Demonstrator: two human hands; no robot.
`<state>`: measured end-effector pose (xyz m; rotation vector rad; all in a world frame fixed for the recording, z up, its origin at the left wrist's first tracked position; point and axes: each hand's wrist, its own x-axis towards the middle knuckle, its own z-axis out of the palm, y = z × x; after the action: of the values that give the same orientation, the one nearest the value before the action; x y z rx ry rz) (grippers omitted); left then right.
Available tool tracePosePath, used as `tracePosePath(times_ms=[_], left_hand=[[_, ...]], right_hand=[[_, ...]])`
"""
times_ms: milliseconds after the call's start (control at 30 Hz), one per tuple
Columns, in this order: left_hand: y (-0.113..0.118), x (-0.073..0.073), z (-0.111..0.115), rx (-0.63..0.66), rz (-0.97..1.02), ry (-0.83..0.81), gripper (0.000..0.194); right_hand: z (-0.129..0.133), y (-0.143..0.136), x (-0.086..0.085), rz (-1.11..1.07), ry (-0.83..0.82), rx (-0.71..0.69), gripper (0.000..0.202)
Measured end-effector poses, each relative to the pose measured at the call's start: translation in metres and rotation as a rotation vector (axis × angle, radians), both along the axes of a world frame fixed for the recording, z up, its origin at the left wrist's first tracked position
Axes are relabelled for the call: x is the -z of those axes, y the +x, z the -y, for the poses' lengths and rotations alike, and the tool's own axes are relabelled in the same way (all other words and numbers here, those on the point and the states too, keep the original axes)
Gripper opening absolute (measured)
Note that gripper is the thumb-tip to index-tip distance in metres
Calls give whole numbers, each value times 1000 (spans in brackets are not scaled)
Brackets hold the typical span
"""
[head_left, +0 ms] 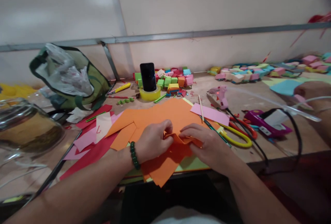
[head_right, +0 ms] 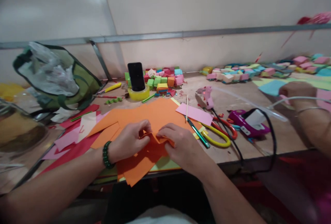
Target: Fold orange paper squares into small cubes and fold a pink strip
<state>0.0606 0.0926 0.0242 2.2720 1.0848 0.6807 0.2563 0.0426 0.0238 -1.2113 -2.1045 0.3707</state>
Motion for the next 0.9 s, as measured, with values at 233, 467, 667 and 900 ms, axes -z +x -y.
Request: tracePosePath(times_ms=[233,467,667,900], left_hand=[[3,-3,6,-24,-89,82,12],[5,5,3,12,35,-55,10],[6,5,1,63,125,-118,11],[5,5,-1,67,123,-104,13]], right_hand=[[7,1,2,-34,207,55,20],[4,-3,8,34,224,-2,25],[0,-8,10,-18,221,-38,26],[1,-19,7,-129,124,-59,47]])
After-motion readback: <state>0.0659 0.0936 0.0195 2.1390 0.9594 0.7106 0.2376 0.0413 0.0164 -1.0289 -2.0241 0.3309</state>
